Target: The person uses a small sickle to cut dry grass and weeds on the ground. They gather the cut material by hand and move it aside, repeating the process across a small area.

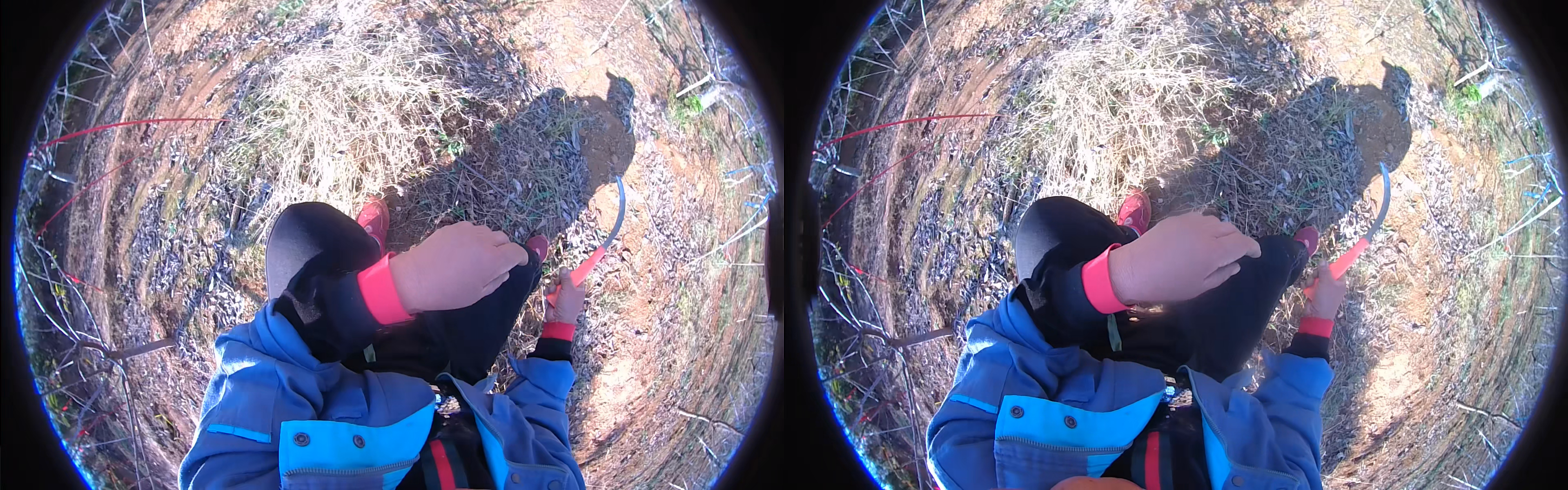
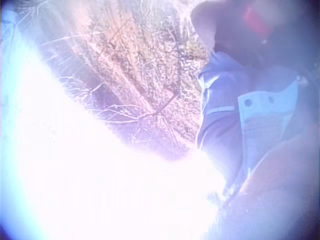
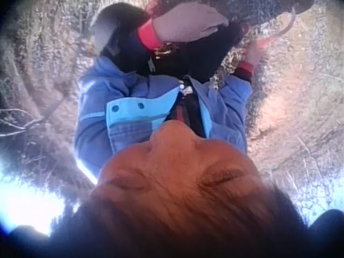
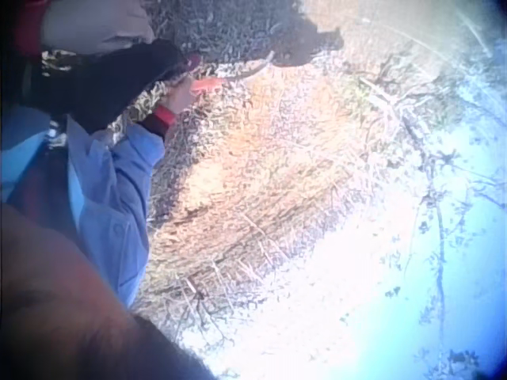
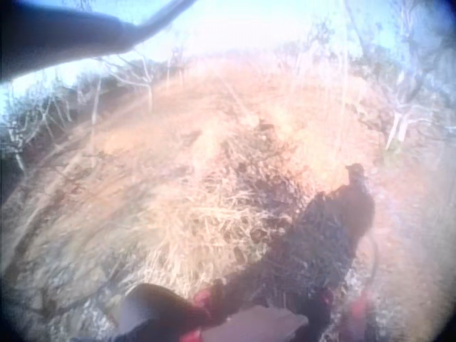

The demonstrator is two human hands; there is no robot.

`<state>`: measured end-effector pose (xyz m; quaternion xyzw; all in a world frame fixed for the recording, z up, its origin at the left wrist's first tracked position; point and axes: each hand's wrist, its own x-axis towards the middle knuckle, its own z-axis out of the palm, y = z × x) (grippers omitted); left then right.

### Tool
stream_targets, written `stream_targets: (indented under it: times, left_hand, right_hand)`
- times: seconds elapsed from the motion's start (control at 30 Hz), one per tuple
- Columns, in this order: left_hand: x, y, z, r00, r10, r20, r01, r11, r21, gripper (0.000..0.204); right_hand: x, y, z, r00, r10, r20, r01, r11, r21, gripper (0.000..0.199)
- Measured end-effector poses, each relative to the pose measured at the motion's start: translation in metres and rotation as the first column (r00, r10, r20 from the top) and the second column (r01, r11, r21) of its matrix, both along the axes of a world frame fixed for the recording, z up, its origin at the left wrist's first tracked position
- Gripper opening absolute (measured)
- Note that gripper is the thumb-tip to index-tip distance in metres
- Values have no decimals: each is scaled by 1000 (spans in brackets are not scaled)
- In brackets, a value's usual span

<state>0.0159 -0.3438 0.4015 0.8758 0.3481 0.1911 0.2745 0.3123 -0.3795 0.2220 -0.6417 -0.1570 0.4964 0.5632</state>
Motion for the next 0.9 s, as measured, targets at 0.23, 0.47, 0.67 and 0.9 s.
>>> stream_targets:
  times: [0.23,0.47,0.67,0.9]
  left_hand:
    - [-73,-13,10,998,36,45,-43,984,171,24]
    - [-112,-5,-3,951,139,275,-194,964,184,16]
    - [-98,-60,-59,995,-82,61,74,989,129,11]
    - [-196,-184,-84,975,153,158,-59,876,-479,21]
  right_hand:
    - [-99,52,18,928,364,-80,-351,926,142,12]
    - [-140,2,19,875,465,137,-451,884,-119,13]
    - [-142,-9,20,955,296,15,-290,946,-146,10]
    - [-157,-9,22,936,324,-140,-331,943,-32,8]
